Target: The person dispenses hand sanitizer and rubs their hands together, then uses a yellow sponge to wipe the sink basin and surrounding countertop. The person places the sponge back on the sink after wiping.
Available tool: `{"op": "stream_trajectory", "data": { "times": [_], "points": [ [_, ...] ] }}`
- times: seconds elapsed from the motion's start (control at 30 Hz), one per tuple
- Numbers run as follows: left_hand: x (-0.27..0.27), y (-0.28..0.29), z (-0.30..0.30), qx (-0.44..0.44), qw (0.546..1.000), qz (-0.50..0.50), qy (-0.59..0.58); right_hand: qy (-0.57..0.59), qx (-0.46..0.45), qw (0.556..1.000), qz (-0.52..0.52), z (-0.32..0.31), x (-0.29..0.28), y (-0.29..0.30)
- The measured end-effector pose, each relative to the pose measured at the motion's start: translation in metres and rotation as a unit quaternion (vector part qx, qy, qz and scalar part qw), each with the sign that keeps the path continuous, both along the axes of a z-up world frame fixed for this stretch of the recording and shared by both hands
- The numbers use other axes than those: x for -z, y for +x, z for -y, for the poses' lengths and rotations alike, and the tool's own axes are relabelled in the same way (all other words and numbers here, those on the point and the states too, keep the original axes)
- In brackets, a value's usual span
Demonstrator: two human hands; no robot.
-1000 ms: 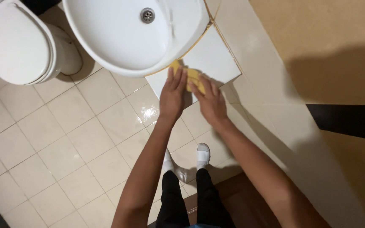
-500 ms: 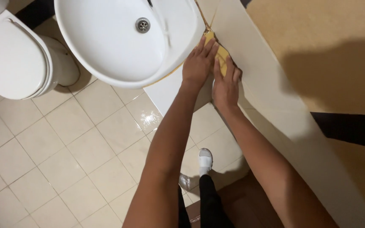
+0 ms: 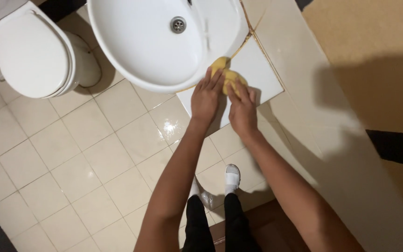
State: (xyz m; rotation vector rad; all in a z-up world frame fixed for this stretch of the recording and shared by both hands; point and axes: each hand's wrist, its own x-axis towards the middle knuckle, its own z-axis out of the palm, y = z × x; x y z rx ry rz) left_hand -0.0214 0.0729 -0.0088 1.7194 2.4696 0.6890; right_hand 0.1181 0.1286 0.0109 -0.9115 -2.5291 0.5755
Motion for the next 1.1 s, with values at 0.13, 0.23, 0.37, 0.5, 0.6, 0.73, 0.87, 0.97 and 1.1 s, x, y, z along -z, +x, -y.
{"op": "stream_trajectory", "data": {
  "times": [0.13, 0.23, 0.37, 0.5, 0.6, 0.73, 0.87, 0.97, 1.1],
  "points": [
    [-0.004, -0.013, 0.054, -0.019, 1.0, -0.007, 0.017, -0.03, -0.04, 0.998, -0.029, 0.034, 0.001, -0.02],
    [-0.009, -0.02, 0.091, -0.068, 0.997, -0.016, 0.022, -0.057, -0.076, 0.995, -0.017, 0.057, -0.002, -0.042],
    [-0.018, -0.016, 0.115, -0.148, 0.989, -0.015, 0.02, -0.044, -0.126, 0.991, -0.017, 0.07, -0.016, -0.049],
    [-0.022, -0.002, 0.12, -0.175, 0.984, -0.004, 0.034, -0.011, -0.162, 0.987, -0.017, 0.063, -0.014, -0.037],
    [-0.023, 0.008, 0.12, -0.169, 0.985, -0.004, 0.041, -0.005, -0.177, 0.984, 0.032, 0.06, -0.015, -0.017],
    [-0.026, 0.045, 0.129, -0.14, 0.989, 0.004, 0.046, -0.001, -0.174, 0.984, 0.042, 0.06, -0.028, 0.02],
    [-0.03, 0.07, 0.123, -0.109, 0.993, 0.011, 0.037, 0.004, -0.195, 0.98, 0.038, 0.043, -0.021, 0.052],
    [-0.024, 0.077, 0.102, -0.08, 0.996, 0.013, 0.023, 0.03, -0.172, 0.983, 0.061, 0.022, -0.016, 0.065],
    [-0.01, 0.082, 0.047, -0.05, 0.999, -0.007, -0.007, 0.08, -0.119, 0.987, 0.075, -0.016, -0.016, 0.073]
  ]
}}
